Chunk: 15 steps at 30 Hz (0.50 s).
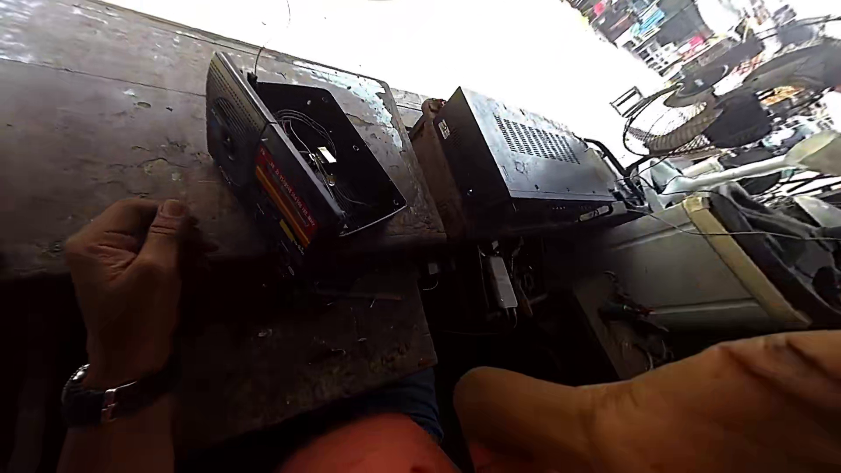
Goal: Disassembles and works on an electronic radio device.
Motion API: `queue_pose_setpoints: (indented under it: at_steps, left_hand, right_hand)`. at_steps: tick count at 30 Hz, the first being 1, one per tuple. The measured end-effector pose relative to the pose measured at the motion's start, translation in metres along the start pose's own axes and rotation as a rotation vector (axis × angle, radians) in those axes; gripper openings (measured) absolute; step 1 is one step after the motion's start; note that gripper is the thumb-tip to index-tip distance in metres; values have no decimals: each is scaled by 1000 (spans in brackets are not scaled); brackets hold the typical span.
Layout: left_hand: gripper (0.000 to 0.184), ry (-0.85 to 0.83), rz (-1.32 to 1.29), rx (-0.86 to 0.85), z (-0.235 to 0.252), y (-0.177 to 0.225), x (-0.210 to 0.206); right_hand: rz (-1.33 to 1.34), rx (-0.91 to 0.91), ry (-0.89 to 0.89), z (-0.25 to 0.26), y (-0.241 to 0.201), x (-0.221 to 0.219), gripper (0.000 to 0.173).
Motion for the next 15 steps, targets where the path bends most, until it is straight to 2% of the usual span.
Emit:
queue_pose_setpoints:
  at_steps: [2, 3, 4, 6, 7, 8, 10, 12, 13, 14, 15]
  left_hand:
    - [17, -2, -9, 10, 0, 0, 0]
    - [17, -4, -9, 13, -1, 0, -1]
    - [17, -10, -4, 13, -2, 0, 0]
    - [18, -27, 4, 11, -5, 0, -1]
    - [19, -34, 16, 13, -8, -1, -1]
    - [19, -33, 26, 11, -8, 0, -2]
    - [18, -27, 28, -22, 1, 3, -6]
    - [20, -41, 23, -35, 4, 3, -8]
    - [20, -52, 32, -37, 5, 4, -10]
    - [20, -53, 34, -40, 6, 4, -10]
    - [20, -49, 26, -40, 6, 3, -10]
  right_hand:
    - [-266, -173, -90, -3, 10, -1, 34]
    - [-496, -307, -181, -5, 16, -3, 40]
    - [-691, -429, -308, -8, 25, -4, 37]
    - [-1017, -554, -702, -19, 43, 1, 33]
    - [-1081, -597, -856, -27, 50, 8, 32]
    - [-1087, -623, -936, -35, 55, 17, 33]
    - [-1145, -631, -1021, -42, 65, 25, 34]
    - [-1059, -673, -889, -44, 68, 29, 26]
    - [-917, -707, -711, -37, 67, 21, 20]
    - [-782, -704, -544, -30, 68, 13, 21]
    - [-684, -658, -407, -24, 68, 6, 30]
Point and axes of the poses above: each hand's wrist, its own z-axis towards the middle knuckle, its own x-axis out of the back of the hand, y = z × x, the point moved 9 cm from there along z, towards the middle knuckle, and after that the axes turned 10 degrees about y, right-handed, at the moved point
